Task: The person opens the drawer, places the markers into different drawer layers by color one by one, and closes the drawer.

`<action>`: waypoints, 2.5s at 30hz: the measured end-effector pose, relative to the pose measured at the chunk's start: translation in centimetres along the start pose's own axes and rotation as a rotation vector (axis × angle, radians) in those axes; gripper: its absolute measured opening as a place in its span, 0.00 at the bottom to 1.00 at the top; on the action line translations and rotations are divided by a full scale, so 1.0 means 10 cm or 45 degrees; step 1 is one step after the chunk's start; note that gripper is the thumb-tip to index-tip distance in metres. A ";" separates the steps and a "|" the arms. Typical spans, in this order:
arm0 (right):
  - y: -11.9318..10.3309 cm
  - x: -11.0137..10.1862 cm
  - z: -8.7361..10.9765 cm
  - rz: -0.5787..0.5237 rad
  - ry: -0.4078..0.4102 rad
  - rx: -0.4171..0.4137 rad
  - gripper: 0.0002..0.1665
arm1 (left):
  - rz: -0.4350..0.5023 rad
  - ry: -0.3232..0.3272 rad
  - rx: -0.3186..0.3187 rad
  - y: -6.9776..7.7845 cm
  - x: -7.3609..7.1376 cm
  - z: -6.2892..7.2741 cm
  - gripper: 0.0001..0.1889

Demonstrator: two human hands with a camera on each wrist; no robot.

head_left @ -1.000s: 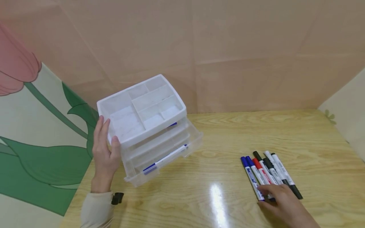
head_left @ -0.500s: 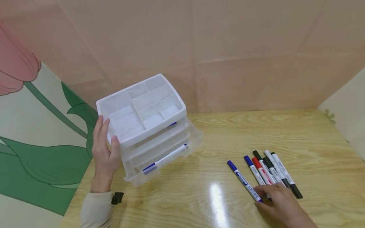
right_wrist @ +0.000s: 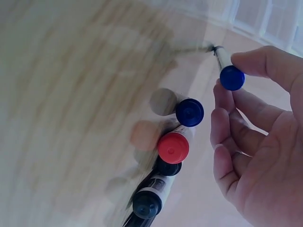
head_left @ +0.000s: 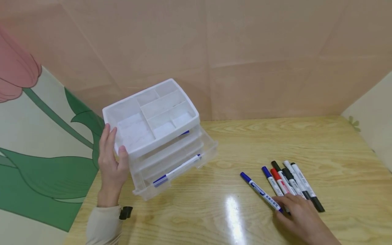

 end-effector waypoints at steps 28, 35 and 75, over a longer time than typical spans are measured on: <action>-0.17 -0.27 -0.15 -0.271 0.351 -0.017 0.16 | -0.005 0.005 0.005 0.02 0.01 0.00 0.26; -0.21 -0.34 -0.18 -0.291 0.424 -0.021 0.18 | -0.002 0.001 -0.002 0.01 0.00 0.00 0.27; -0.67 -0.84 -0.65 -0.822 0.589 -0.315 0.21 | 0.003 0.006 0.001 0.02 0.00 0.00 0.26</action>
Point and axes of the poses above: each hand's wrist, its own z-axis away from the middle knuckle, its own x-axis out of the palm, y = z × x, the point moved 5 cm from there along -z, towards the middle knuckle, and after that the axes turned 14 degrees about -x, right-handed, at the moved point
